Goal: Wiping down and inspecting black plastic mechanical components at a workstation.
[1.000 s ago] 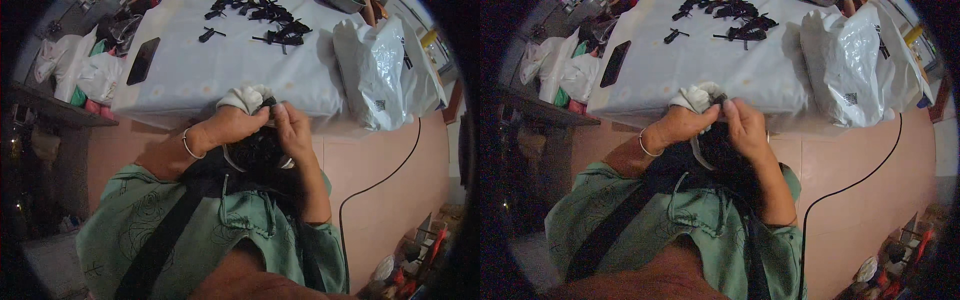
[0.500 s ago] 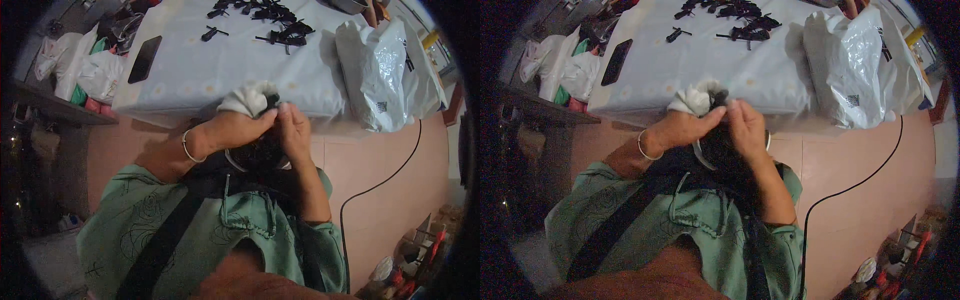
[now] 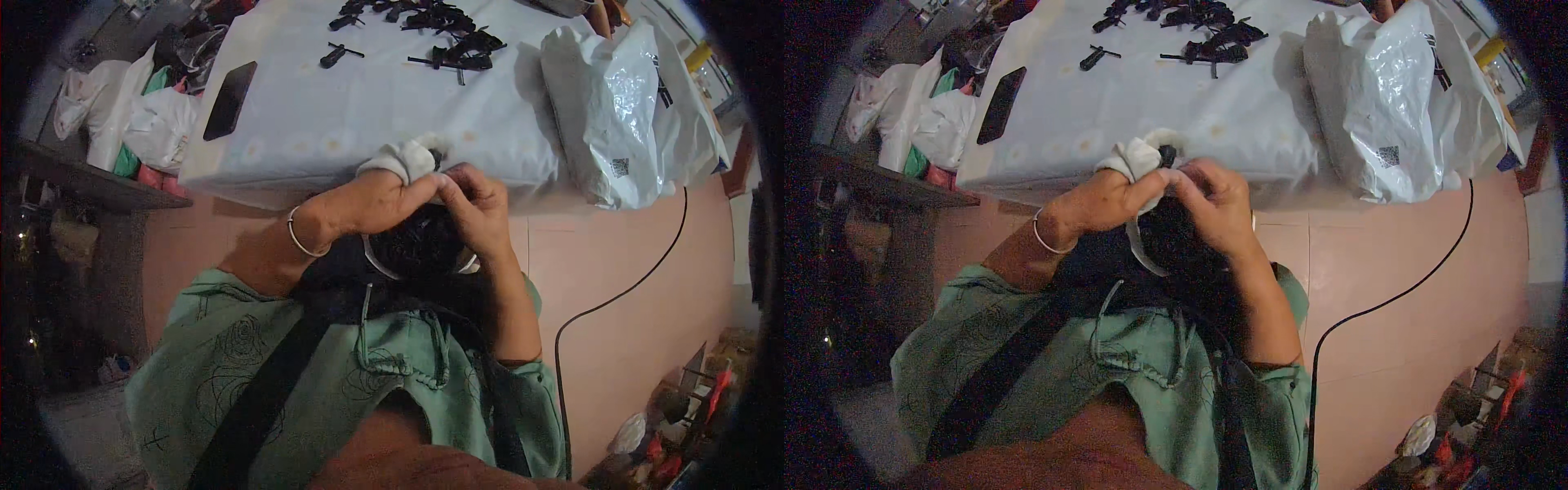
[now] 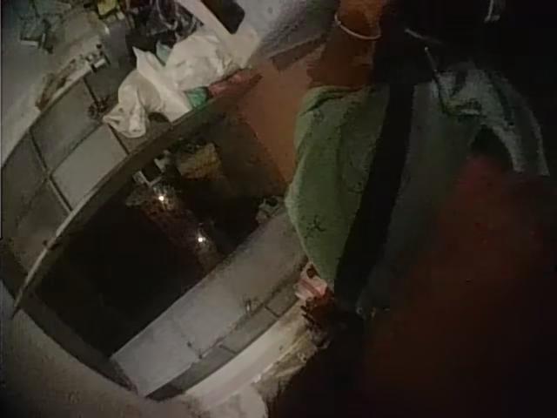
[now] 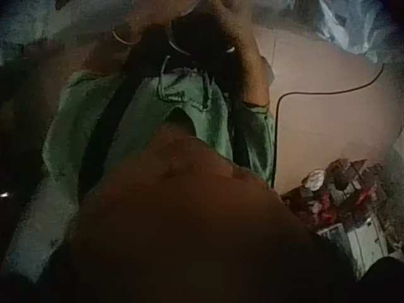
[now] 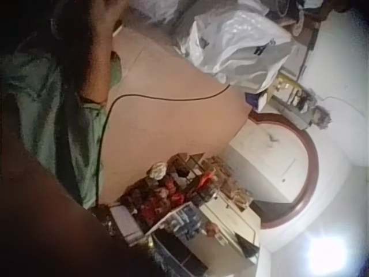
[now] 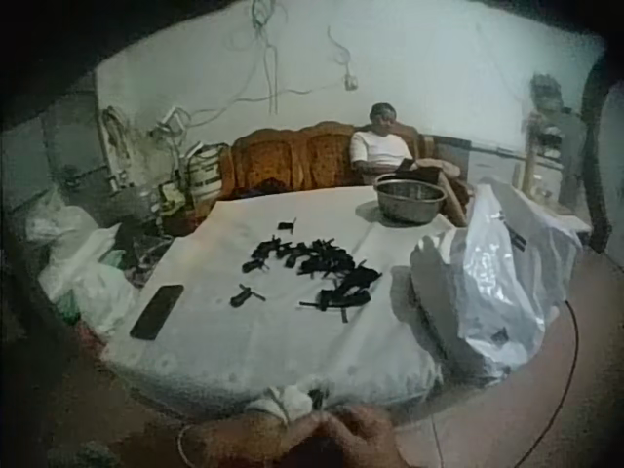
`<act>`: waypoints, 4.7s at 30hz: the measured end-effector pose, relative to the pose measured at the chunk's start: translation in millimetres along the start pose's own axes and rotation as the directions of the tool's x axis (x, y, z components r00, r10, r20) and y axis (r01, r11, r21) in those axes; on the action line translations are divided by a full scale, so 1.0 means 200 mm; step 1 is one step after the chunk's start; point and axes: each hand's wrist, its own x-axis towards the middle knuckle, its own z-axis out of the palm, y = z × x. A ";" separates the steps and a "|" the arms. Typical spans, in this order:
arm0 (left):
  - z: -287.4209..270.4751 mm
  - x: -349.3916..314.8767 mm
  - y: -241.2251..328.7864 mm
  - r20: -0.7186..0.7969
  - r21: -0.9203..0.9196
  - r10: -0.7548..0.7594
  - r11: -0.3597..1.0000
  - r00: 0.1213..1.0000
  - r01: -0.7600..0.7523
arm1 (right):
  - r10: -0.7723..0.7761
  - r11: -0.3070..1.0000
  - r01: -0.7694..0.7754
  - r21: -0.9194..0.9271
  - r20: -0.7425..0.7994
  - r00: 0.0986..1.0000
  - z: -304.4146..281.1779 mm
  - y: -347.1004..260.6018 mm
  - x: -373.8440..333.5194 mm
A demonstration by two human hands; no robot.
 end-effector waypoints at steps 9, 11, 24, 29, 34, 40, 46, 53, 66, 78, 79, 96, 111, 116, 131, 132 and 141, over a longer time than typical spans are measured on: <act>0.03 -0.01 -0.05 0.017 -0.159 -0.196 0.968 0.980 0.196 | 0.039 0.980 -0.025 -0.199 0.064 0.997 0.00 -0.05 0.00; 0.04 -0.02 -0.02 0.004 0.001 -0.098 0.995 0.995 0.098 | 0.036 0.955 -0.019 -0.294 0.055 0.998 0.01 -0.02 0.00; 0.07 -0.07 -0.08 0.027 0.386 0.101 0.917 0.994 -0.104 | 0.027 0.999 -0.027 0.030 0.029 0.999 0.13 0.05 0.00; 0.07 -0.10 -0.06 -0.002 0.518 0.181 0.842 0.983 -0.154 | 0.035 0.994 -0.042 0.105 0.073 0.997 0.13 0.06 0.00; -0.12 0.01 0.05 0.213 0.526 0.045 0.836 0.976 -0.153 | 0.213 0.977 -0.204 -0.069 0.192 0.958 -0.04 -0.05 0.01; -0.28 0.52 -0.09 0.107 0.707 0.248 0.662 0.963 -0.249 | 0.157 0.987 -0.154 -0.048 0.061 0.986 -0.04 -0.02 0.00; -0.15 1.14 -0.27 0.249 0.811 0.274 0.465 0.929 -0.355 | 0.135 0.989 -0.132 -0.068 0.052 0.989 0.00 -0.01 0.02; -0.14 0.98 -0.34 0.218 0.841 0.010 0.505 0.976 -0.193 | 0.158 0.973 -0.149 -0.177 0.037 0.987 -0.02 0.02 0.03; -0.34 0.29 -0.16 0.297 0.607 0.174 0.725 0.939 -0.326 | 0.014 0.937 -0.065 -0.343 -0.151 0.988 -0.02 0.03 -0.01; -0.52 0.03 -0.20 -0.044 0.697 0.485 0.641 0.873 -0.321 | -0.181 0.391 -0.126 -0.912 -0.210 0.961 0.00 -0.13 0.20; -0.53 0.02 -0.21 -0.062 0.694 0.487 0.648 0.871 -0.313 | -0.192 0.293 -0.146 -0.945 -0.208 0.959 -0.02 -0.13 0.24; -0.46 -0.32 -0.15 -0.427 -0.086 0.018 0.994 0.904 -0.061 | -0.280 0.414 0.254 -0.874 0.144 0.949 0.37 -0.41 0.04; -0.29 -0.60 -0.14 -0.582 0.131 0.257 0.966 0.772 -0.223 | -0.351 0.391 0.450 -0.803 0.322 0.879 0.81 -0.49 -0.15; -0.37 -0.72 0.09 -0.319 -0.282 0.010 0.954 0.948 -0.105 | 0.011 0.939 -0.010 -0.343 0.003 1.000 0.79 -0.49 -0.09; -0.29 -0.72 0.09 -0.454 0.350 0.375 0.909 0.808 -0.225 | 0.202 0.966 -0.181 -0.183 0.107 0.974 0.77 -0.41 -0.22; -0.29 -0.71 0.09 -0.457 0.357 0.352 0.914 0.817 -0.194 | 0.236 0.961 -0.214 -0.175 0.115 0.965 0.77 -0.40 -0.22; -0.30 -0.71 0.04 -0.432 0.313 0.439 0.892 0.788 -0.325 | 0.132 0.963 -0.109 -0.248 0.079 0.988 0.70 -0.36 -0.24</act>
